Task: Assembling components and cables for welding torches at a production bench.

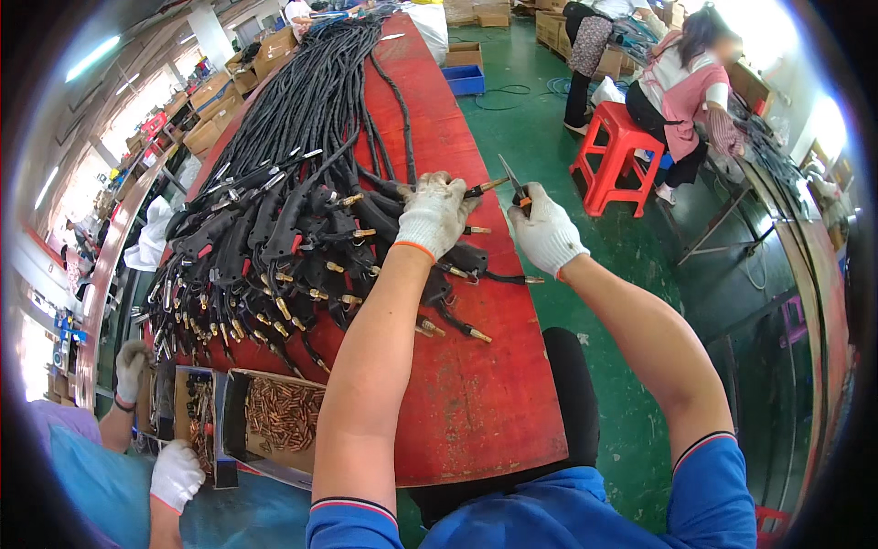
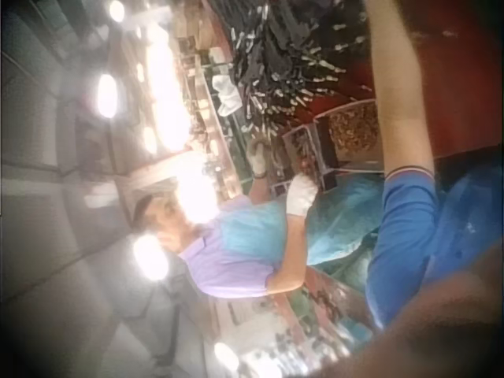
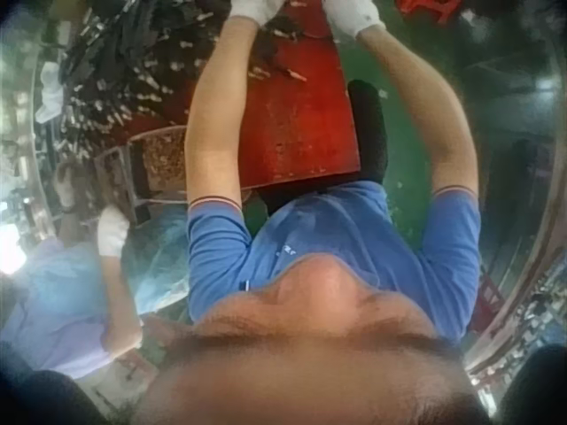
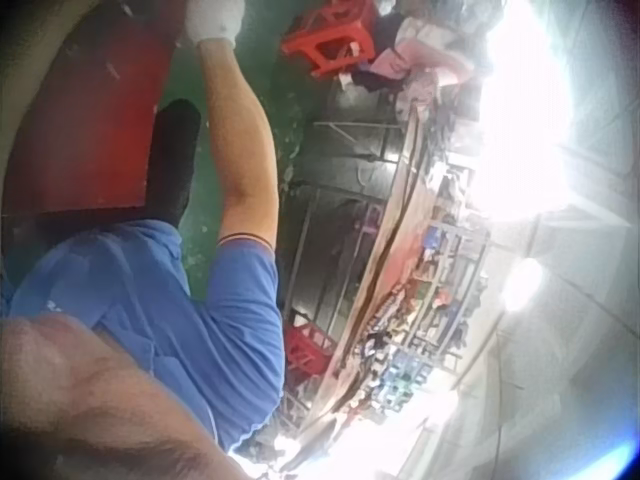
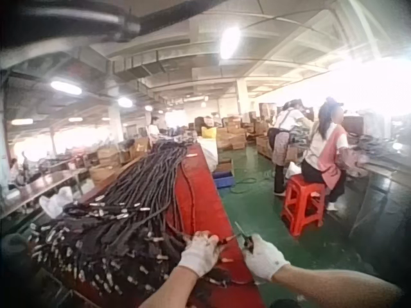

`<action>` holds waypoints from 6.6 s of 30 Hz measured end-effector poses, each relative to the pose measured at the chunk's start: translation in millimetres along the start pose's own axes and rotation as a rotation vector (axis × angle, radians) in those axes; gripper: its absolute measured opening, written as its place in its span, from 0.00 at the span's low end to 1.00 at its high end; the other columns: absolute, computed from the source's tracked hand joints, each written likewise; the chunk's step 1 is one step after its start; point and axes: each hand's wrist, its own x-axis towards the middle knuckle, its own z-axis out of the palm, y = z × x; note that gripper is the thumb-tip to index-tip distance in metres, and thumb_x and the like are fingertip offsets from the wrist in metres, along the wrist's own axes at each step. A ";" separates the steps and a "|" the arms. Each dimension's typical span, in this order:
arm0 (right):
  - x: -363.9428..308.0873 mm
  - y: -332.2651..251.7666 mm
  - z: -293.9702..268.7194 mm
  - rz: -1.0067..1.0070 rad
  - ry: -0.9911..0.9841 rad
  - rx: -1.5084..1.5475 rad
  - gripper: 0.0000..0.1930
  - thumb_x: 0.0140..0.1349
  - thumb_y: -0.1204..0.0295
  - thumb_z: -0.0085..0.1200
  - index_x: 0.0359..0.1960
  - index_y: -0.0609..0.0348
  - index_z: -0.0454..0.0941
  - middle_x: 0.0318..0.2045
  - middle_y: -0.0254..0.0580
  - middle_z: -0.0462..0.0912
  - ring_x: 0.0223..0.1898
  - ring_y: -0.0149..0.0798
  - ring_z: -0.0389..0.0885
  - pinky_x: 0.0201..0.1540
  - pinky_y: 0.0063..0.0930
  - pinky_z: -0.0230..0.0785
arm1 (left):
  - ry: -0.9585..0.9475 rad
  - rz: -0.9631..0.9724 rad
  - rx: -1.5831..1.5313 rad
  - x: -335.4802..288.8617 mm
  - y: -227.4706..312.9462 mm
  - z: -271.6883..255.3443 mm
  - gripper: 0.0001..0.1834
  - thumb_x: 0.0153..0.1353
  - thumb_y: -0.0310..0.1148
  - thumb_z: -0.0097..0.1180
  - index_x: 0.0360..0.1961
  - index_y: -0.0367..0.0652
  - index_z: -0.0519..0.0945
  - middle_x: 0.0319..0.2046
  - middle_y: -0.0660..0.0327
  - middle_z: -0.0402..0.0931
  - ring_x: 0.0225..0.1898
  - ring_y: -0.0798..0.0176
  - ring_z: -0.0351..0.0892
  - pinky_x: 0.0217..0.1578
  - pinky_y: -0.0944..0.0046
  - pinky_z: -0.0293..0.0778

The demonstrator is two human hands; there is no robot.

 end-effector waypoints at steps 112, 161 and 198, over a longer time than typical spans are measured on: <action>10.3 -35.4 -25.5 -0.147 -0.185 0.178 0.33 0.77 0.41 0.53 0.47 0.66 0.88 0.31 0.48 0.88 0.34 0.43 0.87 0.43 0.40 0.78 | 0.161 0.100 -0.133 -23.6 -16.9 4.2 0.15 0.71 0.42 0.67 0.50 0.42 0.87 0.63 0.46 0.80 0.68 0.39 0.76 0.67 0.38 0.70; 14.4 -25.5 -29.3 -0.379 0.069 0.066 0.30 0.79 0.46 0.50 0.38 0.66 0.86 0.34 0.66 0.86 0.42 0.64 0.88 0.47 0.51 0.76 | -0.005 0.066 -0.054 -25.8 -4.9 -12.8 0.19 0.76 0.47 0.62 0.54 0.42 0.83 0.68 0.49 0.74 0.76 0.41 0.68 0.72 0.28 0.64; 12.1 -12.1 -19.2 -0.361 0.025 0.090 0.14 0.75 0.64 0.61 0.50 0.63 0.84 0.45 0.58 0.91 0.48 0.62 0.90 0.52 0.47 0.81 | 0.060 0.104 -0.040 -25.1 -11.3 -2.2 0.16 0.72 0.44 0.65 0.50 0.43 0.86 0.62 0.52 0.78 0.69 0.43 0.74 0.65 0.34 0.67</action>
